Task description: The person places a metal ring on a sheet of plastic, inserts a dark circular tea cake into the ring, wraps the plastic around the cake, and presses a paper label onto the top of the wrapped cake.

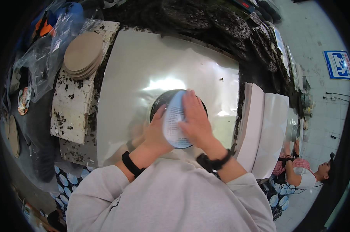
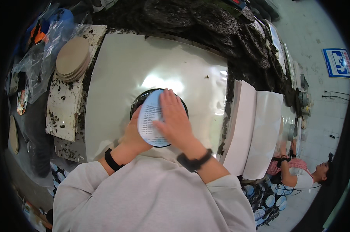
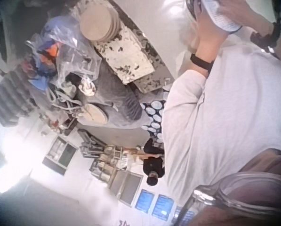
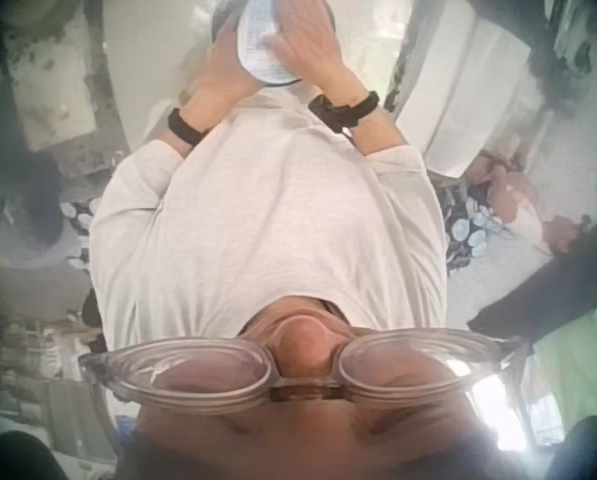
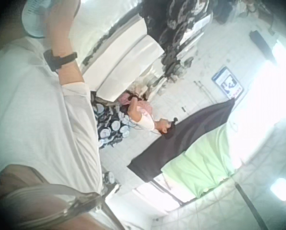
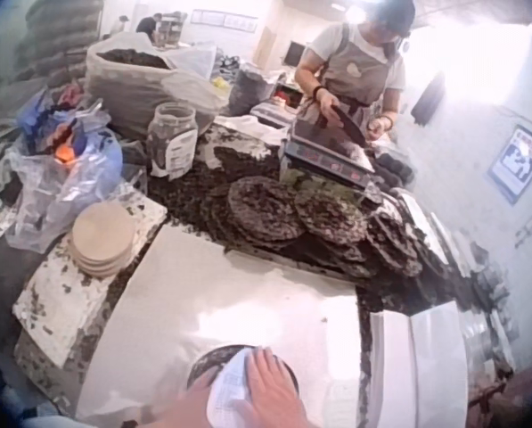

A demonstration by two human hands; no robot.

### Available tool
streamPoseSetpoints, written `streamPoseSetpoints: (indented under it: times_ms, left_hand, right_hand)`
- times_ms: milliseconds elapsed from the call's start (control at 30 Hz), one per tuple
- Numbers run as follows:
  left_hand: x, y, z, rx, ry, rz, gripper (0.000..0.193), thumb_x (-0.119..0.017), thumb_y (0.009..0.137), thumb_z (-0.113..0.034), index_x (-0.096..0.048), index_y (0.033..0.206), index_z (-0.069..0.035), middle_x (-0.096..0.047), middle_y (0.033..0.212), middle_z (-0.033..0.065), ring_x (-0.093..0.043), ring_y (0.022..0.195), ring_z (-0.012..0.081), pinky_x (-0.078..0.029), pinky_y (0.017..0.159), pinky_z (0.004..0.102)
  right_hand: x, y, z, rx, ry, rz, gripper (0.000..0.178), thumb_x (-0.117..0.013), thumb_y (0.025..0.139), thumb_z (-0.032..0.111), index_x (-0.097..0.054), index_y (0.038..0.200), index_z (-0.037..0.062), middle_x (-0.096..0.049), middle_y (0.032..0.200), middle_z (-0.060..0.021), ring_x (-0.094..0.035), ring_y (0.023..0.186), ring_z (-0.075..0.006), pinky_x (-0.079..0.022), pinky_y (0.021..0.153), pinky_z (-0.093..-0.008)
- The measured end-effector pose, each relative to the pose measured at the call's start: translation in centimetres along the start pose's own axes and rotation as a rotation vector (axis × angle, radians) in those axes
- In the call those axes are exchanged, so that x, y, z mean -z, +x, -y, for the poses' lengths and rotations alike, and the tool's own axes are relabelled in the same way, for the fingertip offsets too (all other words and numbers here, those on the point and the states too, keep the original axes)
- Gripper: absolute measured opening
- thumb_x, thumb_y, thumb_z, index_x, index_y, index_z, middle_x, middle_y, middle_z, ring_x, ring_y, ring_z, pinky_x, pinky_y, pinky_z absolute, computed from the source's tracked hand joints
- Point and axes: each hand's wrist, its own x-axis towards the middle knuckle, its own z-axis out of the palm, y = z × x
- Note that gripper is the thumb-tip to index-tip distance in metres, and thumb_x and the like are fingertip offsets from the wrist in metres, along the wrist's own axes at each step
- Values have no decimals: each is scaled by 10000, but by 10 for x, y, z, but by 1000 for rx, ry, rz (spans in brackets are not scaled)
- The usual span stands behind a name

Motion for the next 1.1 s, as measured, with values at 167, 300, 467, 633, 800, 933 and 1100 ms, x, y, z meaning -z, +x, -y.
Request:
streamPoseSetpoints:
  times_ms: [167,300,467,633,800,933,1100]
  left_hand:
    - [20,6,-7,208,-200,115,616,-715,793,-294,-515,1347,-113,-550,1346,108,-485,1277,285,-365,1091,426]
    - [40,-9,5,-269,431,211,508,-663,806,-246,-577,1273,-68,-585,1293,117,-486,1280,273,-263,1152,463]
    - [48,-12,14,-242,468,358,494,-691,770,-253,-595,1199,-28,-586,1288,124,-478,1276,307,-258,1153,480]
    - [60,-33,33,-188,393,181,759,-778,701,-337,-494,1327,-15,-496,1384,153,-472,1286,287,-324,1113,457]
    - [57,-6,52,-16,218,70,1092,-872,572,-412,-351,1442,-6,-440,1435,155,-488,1272,331,-433,1017,412]
    - [82,6,38,263,-3,330,1022,-826,677,-420,-319,1464,-11,-444,1441,183,-536,1219,362,-471,960,393]
    - [51,27,-22,22,-201,118,559,-731,811,-196,-544,1309,-26,-618,1166,98,-541,720,152,-479,660,282]
  right_hand:
    - [-22,8,-13,12,-327,60,786,-437,947,500,-247,1500,-25,-226,1566,-233,-172,1475,-352,-111,1196,-477]
    - [-22,8,-8,67,-330,117,750,-471,940,475,-282,1501,15,-247,1570,-196,-193,1470,-348,-124,1193,-486]
    - [-28,7,-4,159,-407,233,675,-495,941,458,-343,1498,110,-287,1562,-160,-221,1460,-337,-138,1190,-483]
    - [-36,6,-1,143,-506,233,696,-525,918,497,-377,1481,116,-291,1557,-165,-225,1456,-348,-156,1185,-490]
    - [-20,-1,22,347,-493,530,687,-565,904,491,-422,1446,93,-348,1513,-188,-248,1440,-371,-180,1177,-509]
    - [-10,-25,27,336,-245,356,667,-566,907,478,-440,1431,83,-375,1493,-193,-275,1428,-370,-191,1173,-512]
    - [-15,-27,-31,218,-494,127,578,-544,945,384,-438,1428,83,-343,1522,-179,-279,1430,-353,-189,1177,-500]
